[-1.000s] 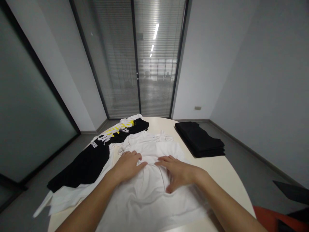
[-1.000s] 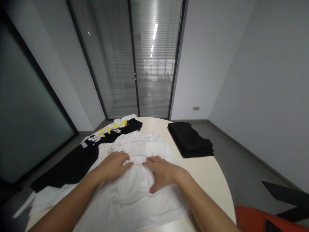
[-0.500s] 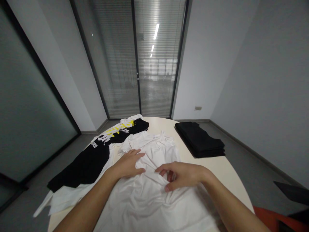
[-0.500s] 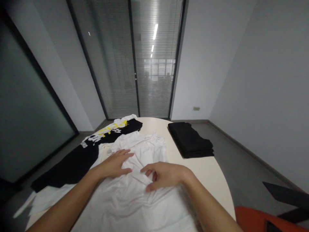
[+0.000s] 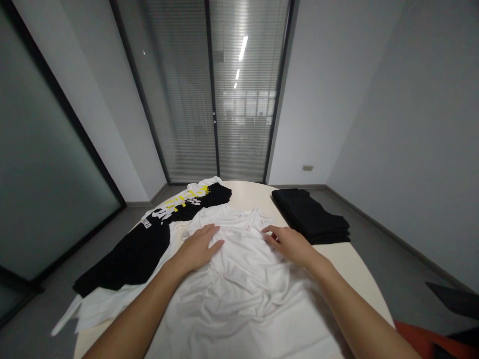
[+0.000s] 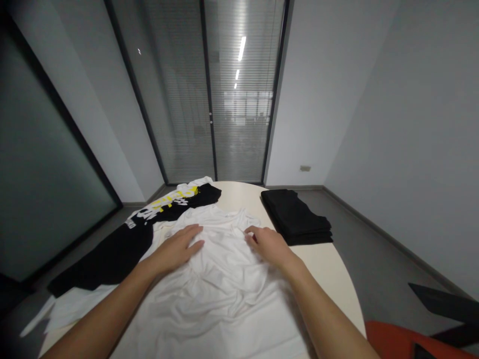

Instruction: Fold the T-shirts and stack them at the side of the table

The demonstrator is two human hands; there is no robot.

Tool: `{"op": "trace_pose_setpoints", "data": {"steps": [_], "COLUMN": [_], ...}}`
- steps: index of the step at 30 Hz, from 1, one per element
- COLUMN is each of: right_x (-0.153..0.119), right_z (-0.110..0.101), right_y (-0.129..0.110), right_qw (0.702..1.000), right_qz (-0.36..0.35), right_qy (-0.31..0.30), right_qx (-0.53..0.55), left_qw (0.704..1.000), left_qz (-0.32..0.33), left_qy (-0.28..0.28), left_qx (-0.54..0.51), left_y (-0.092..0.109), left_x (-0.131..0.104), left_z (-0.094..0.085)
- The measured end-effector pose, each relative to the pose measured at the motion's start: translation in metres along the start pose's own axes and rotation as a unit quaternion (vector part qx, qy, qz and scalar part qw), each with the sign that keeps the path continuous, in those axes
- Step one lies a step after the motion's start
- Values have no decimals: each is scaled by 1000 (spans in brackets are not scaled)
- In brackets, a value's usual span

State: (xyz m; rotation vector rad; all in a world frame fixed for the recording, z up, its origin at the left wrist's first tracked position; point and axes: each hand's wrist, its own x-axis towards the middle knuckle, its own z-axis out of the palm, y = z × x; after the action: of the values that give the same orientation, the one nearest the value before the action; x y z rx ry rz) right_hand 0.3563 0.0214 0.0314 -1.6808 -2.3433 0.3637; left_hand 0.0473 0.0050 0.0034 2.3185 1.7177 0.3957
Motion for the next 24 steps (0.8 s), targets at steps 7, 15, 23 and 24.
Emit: {"op": "trace_pose_setpoints", "data": {"steps": [7,15,23,24], "right_x": [4,14,34,36], "right_z": [15,10,3,3], "right_y": [-6,16,62,66], "right_qw": [994,972,821,798], "right_qz": [58,103,105,113], "right_qy": [20,193,313,317], "right_qx": [-85,89,465,499], "left_qw": [994,992,982,981], "left_qz": [-77,-96,-158,-156], "left_qy": [76,69,88,94], "left_qx": [30,42,58,63], "left_y": [-12,-13,-22,-23], "left_x": [11,11,10,10], "left_z": [12,10,11,12]}}
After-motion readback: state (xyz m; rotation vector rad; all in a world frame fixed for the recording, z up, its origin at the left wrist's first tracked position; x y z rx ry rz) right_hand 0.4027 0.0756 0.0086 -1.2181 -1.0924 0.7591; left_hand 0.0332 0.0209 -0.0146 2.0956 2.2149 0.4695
